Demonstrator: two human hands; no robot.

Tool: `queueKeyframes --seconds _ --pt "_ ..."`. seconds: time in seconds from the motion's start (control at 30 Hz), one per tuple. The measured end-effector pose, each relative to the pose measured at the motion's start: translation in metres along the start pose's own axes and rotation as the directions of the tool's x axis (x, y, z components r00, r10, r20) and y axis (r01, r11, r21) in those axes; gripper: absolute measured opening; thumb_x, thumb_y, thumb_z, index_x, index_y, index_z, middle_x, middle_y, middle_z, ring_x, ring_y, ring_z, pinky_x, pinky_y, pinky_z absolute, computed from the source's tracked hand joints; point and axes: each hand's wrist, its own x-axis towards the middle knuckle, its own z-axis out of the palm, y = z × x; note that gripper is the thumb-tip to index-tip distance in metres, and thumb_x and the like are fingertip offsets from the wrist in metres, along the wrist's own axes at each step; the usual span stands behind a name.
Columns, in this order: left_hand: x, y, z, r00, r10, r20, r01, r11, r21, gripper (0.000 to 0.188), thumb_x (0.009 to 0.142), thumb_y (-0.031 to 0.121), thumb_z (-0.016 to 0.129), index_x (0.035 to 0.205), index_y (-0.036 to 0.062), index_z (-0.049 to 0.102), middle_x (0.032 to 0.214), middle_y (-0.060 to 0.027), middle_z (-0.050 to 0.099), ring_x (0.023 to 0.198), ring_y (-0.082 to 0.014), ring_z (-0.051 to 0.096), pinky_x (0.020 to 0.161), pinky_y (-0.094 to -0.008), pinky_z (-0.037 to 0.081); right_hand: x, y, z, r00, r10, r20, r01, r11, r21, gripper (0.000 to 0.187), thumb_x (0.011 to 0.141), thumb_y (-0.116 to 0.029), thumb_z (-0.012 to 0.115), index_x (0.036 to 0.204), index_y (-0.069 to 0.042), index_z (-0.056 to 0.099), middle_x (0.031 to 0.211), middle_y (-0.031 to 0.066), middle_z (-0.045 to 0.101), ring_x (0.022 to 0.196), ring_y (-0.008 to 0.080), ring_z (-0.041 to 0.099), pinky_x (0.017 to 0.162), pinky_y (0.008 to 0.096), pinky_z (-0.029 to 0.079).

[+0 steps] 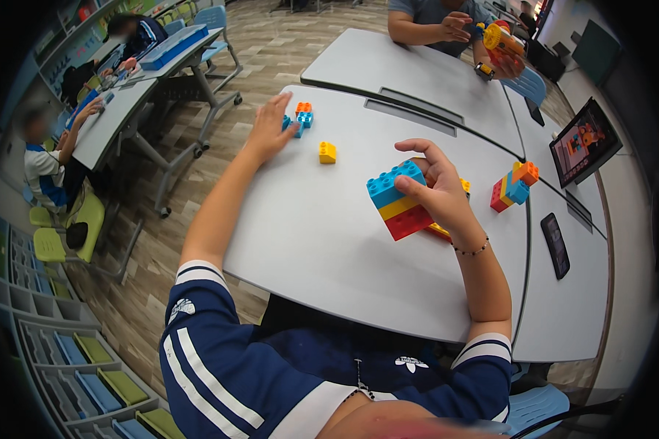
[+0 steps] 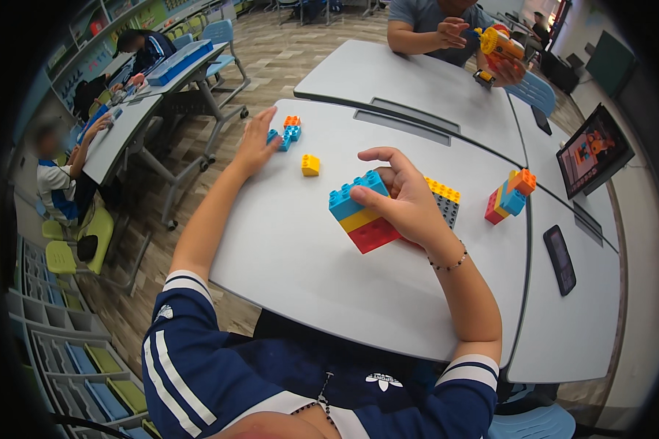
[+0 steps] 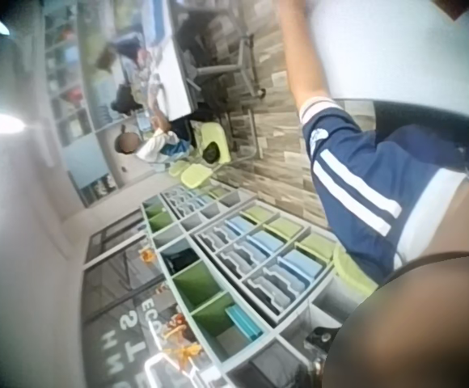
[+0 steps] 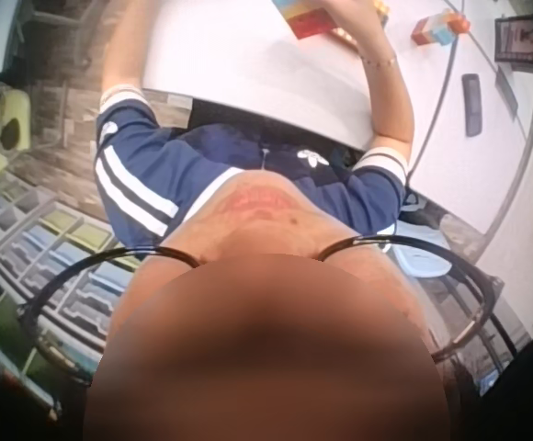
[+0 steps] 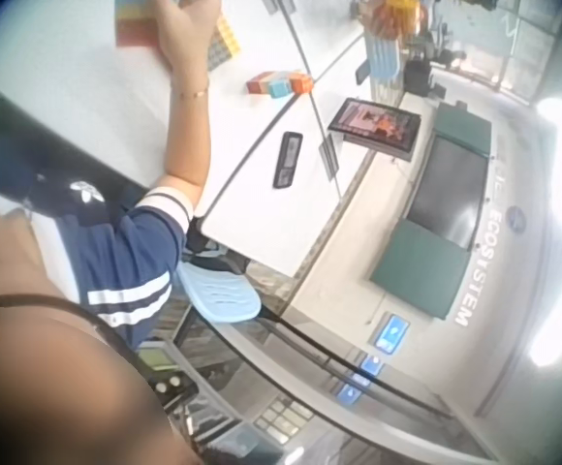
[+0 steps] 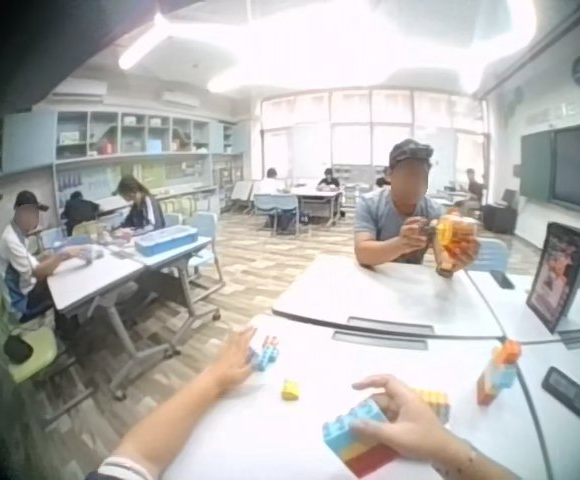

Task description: The person disassembles a colorful Lego structure with gears, then reassembles it by stacking and connecting various Lego bricks on a table. The person handles Lego bricks and gears, building a multi-colored structure.

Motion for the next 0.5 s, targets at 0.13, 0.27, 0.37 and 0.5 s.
queueKeyframes --seconds 0.13,0.27,0.37,0.5 --pt "-0.010 0.052 -0.010 0.942 0.260 0.212 -0.266 0.964 -0.002 0.057 0.080 0.049 0.068 0.125 0.0174 0.055 0.137 -0.0068 0.047 0.141 -0.0297 0.028 0.111 -0.0667 0.011 0.001 0.000 0.000 1.000 -0.020 0.003 0.020 1.000 0.018 0.052 0.085 -0.023 0.074 0.126 -0.006 0.046 0.083 0.0038 0.064 0.082 0.0088 0.062 0.073 0.0230 0.050" --pt "-0.001 0.065 -0.012 0.930 0.215 0.300 -0.237 0.971 0.038 0.033 0.076 0.034 0.076 0.105 0.0202 0.066 0.135 -0.0021 0.050 0.141 -0.0283 0.029 0.110 -0.0687 0.010 0.001 0.000 0.000 1.000 -0.018 0.008 0.018 1.000 0.010 0.052 0.085 -0.023 0.074 0.125 -0.005 0.046 0.083 0.0038 0.063 0.082 0.0087 0.062 0.074 0.0225 0.049" --pt "0.005 0.051 -0.013 0.949 0.161 0.272 -0.187 0.980 0.074 0.030 0.076 0.027 0.078 0.102 0.0200 0.067 0.135 -0.0003 0.051 0.140 -0.0277 0.030 0.110 -0.0689 0.011 -0.001 -0.002 0.001 1.000 -0.016 0.010 0.016 1.000 0.002 0.052 0.085 -0.023 0.074 0.125 -0.005 0.046 0.083 0.0036 0.063 0.082 0.0086 0.062 0.074 0.0223 0.049" --pt "-0.005 0.043 -0.007 0.978 0.079 0.192 -0.085 0.996 0.023 0.026 0.075 0.027 0.078 0.098 0.0200 0.069 0.134 0.0016 0.052 0.140 -0.0272 0.031 0.109 -0.0695 0.011 -0.009 -0.002 0.004 1.000 -0.002 0.017 0.001 1.000 0.024 0.052 0.085 -0.023 0.074 0.125 -0.005 0.046 0.083 0.0031 0.063 0.081 0.0081 0.061 0.073 0.0222 0.049"
